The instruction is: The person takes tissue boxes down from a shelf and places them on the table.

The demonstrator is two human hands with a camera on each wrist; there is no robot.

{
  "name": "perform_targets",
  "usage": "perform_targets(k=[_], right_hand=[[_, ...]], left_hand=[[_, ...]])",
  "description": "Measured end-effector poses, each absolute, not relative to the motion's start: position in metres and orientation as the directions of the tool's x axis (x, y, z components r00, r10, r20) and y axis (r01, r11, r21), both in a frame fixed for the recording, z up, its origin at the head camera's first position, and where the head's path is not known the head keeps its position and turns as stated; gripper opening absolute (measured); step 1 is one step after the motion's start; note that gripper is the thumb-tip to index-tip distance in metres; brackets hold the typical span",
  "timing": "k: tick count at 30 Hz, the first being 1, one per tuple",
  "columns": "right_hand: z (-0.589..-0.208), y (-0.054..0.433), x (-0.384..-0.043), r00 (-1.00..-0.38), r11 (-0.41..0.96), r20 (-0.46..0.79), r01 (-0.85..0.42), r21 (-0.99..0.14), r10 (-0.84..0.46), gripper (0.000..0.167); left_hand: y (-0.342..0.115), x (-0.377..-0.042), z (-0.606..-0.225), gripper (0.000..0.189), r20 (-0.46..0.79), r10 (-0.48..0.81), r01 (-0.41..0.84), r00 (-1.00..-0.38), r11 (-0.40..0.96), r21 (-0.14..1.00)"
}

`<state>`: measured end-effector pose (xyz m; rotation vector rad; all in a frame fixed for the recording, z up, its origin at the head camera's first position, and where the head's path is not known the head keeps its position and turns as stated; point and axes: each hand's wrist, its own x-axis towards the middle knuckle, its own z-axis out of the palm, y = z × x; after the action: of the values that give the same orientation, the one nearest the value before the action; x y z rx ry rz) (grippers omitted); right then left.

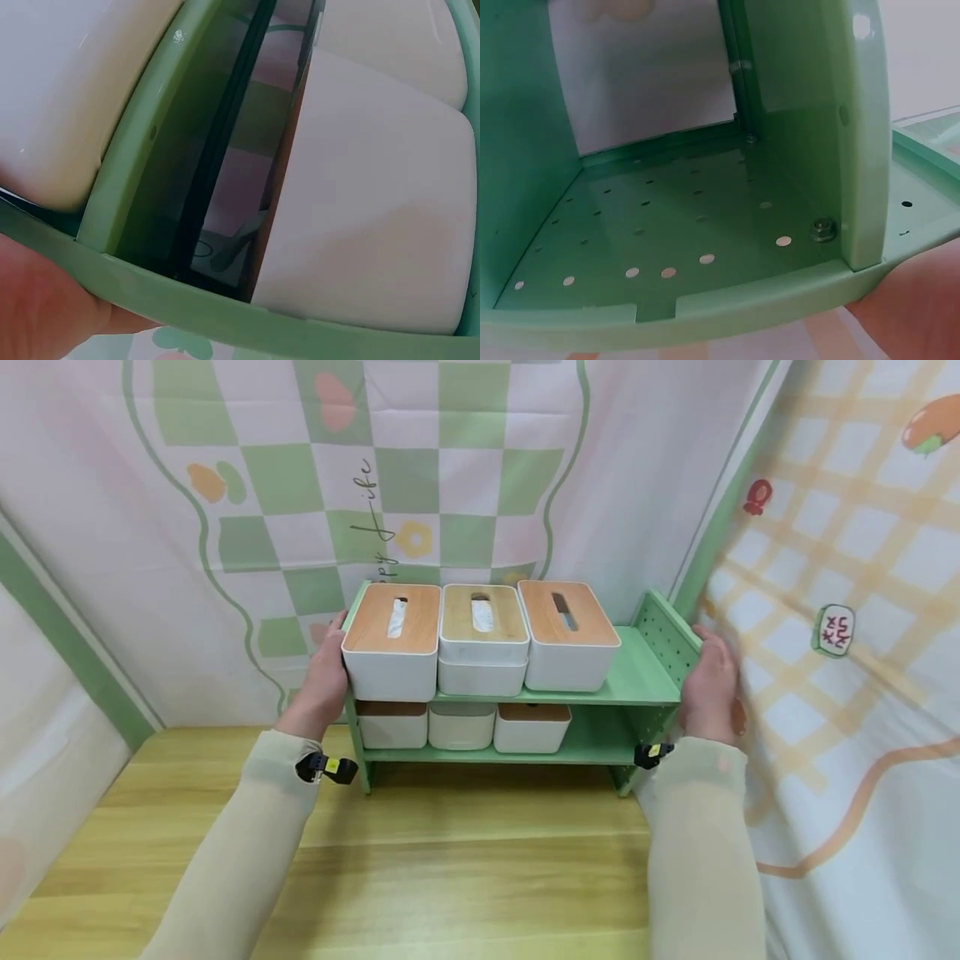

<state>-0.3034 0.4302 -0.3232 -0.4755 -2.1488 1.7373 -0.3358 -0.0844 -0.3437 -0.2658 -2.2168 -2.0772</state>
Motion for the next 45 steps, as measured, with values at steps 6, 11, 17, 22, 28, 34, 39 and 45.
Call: perform_targets(k=[6, 11, 17, 22, 28, 34, 39, 45], right_hand=[[-0.322, 0.423, -0.303, -0.874, 0.123, 0.049, 0.013, -0.992, 0.483, 0.05], [-0.321, 0.418, -0.304, -0.868, 0.1, 0.048, 0.002, -0.995, 0.494, 0.049], [-0.318, 0.416, -0.3, -0.877, 0.049, 0.021, 0.003, -0.999, 0.48, 0.048], [-0.315, 0.413, -0.296, -0.882, 0.048, 0.016, 0.008, -0.999, 0.471, 0.048], [-0.314, 0.407, -0.295, -0.873, 0.073, 0.048, -0.014, -0.997, 0.485, 0.046], [-0.314, 0.399, -0.298, -0.87, 0.132, 0.079, -0.016, -0.991, 0.487, 0.046], [-0.312, 0.392, -0.297, -0.872, 0.178, 0.078, 0.01, -0.984, 0.483, 0.047], [-0.31, 0.384, -0.295, -0.874, 0.166, 0.06, 0.024, -0.986, 0.482, 0.047]], left_hand=[[-0.088, -0.331, -0.343, 0.053, 0.192, 0.071, 0.198, -0.979, 0.084, 0.977], [-0.093, -0.326, -0.341, 0.053, 0.195, 0.064, 0.201, -0.979, 0.115, 0.973], [-0.094, -0.323, -0.339, 0.052, 0.193, 0.083, 0.201, -0.978, 0.098, 0.975], [-0.095, -0.323, -0.338, 0.052, 0.193, 0.082, 0.2, -0.978, 0.092, 0.975], [-0.1, -0.322, -0.336, 0.054, 0.18, 0.068, 0.186, -0.981, 0.091, 0.978], [-0.107, -0.321, -0.335, 0.055, 0.141, 0.036, 0.145, -0.989, 0.118, 0.982], [-0.114, -0.32, -0.335, 0.054, 0.124, 0.029, 0.126, -0.992, 0.107, 0.986], [-0.123, -0.32, -0.334, 0.054, 0.115, 0.021, 0.116, -0.993, 0.11, 0.987]])
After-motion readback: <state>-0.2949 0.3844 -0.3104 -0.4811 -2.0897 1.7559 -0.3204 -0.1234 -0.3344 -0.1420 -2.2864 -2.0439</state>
